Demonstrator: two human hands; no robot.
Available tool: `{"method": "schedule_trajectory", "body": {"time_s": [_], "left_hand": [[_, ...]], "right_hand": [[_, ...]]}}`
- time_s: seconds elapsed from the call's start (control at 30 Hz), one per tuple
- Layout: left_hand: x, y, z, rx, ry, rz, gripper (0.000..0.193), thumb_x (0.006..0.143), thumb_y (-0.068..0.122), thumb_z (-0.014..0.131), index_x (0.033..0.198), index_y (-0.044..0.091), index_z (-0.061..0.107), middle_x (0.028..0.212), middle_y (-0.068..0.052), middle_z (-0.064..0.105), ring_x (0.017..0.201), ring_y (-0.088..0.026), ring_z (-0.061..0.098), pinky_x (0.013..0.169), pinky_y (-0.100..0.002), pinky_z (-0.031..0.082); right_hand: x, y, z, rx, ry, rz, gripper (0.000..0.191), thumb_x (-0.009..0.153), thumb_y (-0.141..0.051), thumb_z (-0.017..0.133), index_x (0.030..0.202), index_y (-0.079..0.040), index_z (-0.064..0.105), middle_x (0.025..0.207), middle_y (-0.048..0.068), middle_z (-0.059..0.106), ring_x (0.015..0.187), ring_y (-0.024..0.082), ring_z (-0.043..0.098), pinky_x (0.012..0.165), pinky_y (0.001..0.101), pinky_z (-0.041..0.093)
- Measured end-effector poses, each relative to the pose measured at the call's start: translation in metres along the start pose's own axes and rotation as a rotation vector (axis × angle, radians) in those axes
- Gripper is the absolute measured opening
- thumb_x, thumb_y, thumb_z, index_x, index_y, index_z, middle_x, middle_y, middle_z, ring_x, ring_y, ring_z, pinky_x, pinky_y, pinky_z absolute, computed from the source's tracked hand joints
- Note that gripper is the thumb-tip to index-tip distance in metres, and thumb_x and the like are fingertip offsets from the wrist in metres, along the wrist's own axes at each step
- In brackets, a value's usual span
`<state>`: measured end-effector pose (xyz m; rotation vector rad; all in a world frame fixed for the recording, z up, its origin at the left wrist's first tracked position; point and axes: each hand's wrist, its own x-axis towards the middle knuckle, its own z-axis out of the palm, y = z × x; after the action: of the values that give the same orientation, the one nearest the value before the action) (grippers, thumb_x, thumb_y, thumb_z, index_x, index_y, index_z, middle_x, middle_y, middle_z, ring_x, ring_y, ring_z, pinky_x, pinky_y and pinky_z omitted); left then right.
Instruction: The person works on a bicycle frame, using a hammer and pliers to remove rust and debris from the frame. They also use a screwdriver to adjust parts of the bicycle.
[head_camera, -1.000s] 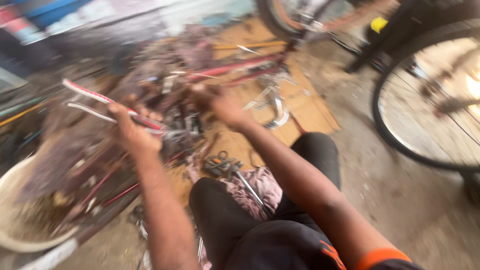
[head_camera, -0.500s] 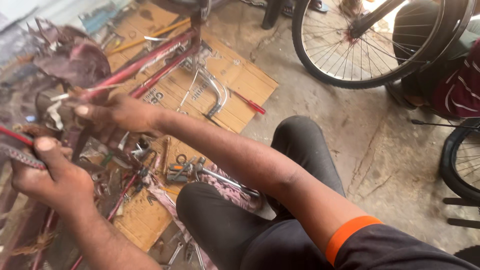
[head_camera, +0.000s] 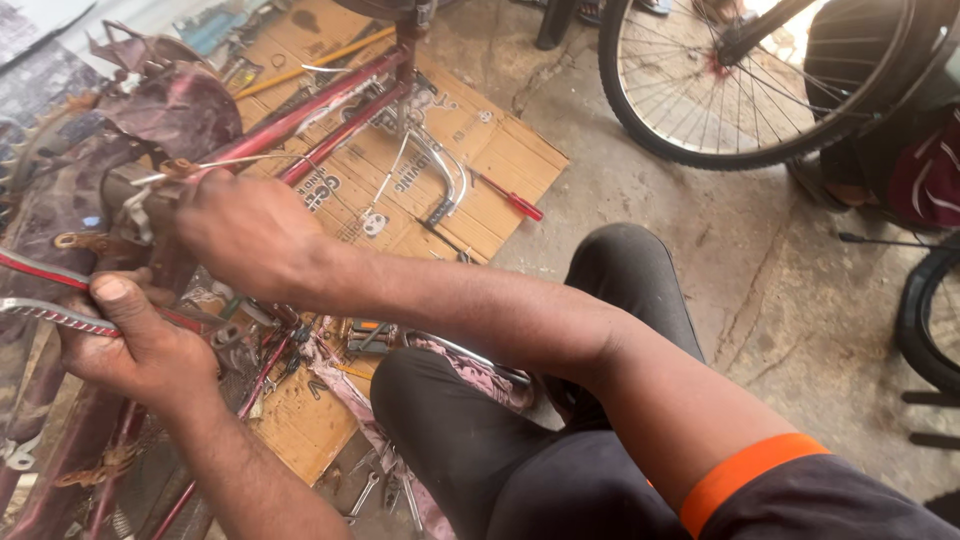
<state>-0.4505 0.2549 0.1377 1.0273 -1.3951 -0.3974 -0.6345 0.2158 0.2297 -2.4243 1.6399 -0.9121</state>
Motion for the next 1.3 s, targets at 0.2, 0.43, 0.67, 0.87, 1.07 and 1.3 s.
{"method": "schedule_trajectory", "body": {"time_s": [0.2,0.43,0.67,0.87,1.07,1.3], "left_hand": [[0.006,0.018,0.009,0.185,-0.002,0.142,0.051,0.123,0.038,0.049,0.103,-0.007,0.062,0.081,-0.011,0.063,0.075,-0.022,0.066,0.069,-0.035,0.049],[0.003,0.022,0.009,0.463,-0.057,0.250,0.047,0.123,0.035,0.045,0.100,-0.004,0.059,0.083,-0.015,0.062,0.077,-0.035,0.065,0.070,-0.044,0.046],[0.008,0.028,0.017,0.446,-0.009,0.245,0.051,0.124,0.038,0.051,0.097,-0.004,0.059,0.083,-0.018,0.061,0.076,-0.038,0.064,0.069,-0.048,0.044],[0.007,0.027,0.016,0.417,0.002,0.299,0.048,0.123,0.036,0.048,0.107,-0.006,0.063,0.093,-0.019,0.066,0.085,-0.040,0.067,0.074,-0.048,0.047],[0.003,0.009,0.010,0.483,0.005,0.199,0.050,0.121,0.039,0.054,0.099,-0.005,0.062,0.082,-0.018,0.063,0.077,-0.037,0.065,0.068,-0.048,0.044],[-0.018,0.004,0.013,0.403,-0.017,0.094,0.050,0.121,0.030,0.046,0.100,-0.012,0.063,0.093,-0.016,0.066,0.082,-0.029,0.064,0.077,-0.042,0.054]], "right_hand": [[-0.002,0.045,0.028,0.852,-0.363,0.320,0.057,0.091,-0.057,0.062,0.111,-0.007,0.076,0.085,0.009,0.077,0.073,0.019,0.076,0.065,0.0359,0.062],[0.004,0.058,0.032,1.376,-0.635,0.482,0.075,0.078,-0.062,0.077,0.114,0.003,0.073,0.087,0.013,0.073,0.064,0.021,0.069,0.047,0.0372,0.054],[0.003,0.003,0.011,-0.147,0.037,0.036,0.026,0.088,-0.032,0.073,0.102,-0.010,0.075,0.095,0.013,0.075,0.078,0.025,0.074,0.060,0.0371,0.059],[-0.001,0.039,0.021,0.829,-0.305,0.375,0.050,0.082,-0.054,0.063,0.099,-0.008,0.076,0.072,0.010,0.078,0.054,0.018,0.075,0.045,0.0330,0.061],[0.002,0.055,0.035,1.425,-0.676,0.505,0.067,0.098,-0.055,0.066,0.104,0.011,0.077,0.081,0.015,0.070,0.057,0.021,0.064,0.048,0.0351,0.053],[-0.011,0.011,0.028,0.126,-0.036,0.128,0.036,0.087,-0.045,0.062,0.103,-0.015,0.076,0.095,0.005,0.077,0.092,0.024,0.075,0.074,0.0399,0.060]]}}
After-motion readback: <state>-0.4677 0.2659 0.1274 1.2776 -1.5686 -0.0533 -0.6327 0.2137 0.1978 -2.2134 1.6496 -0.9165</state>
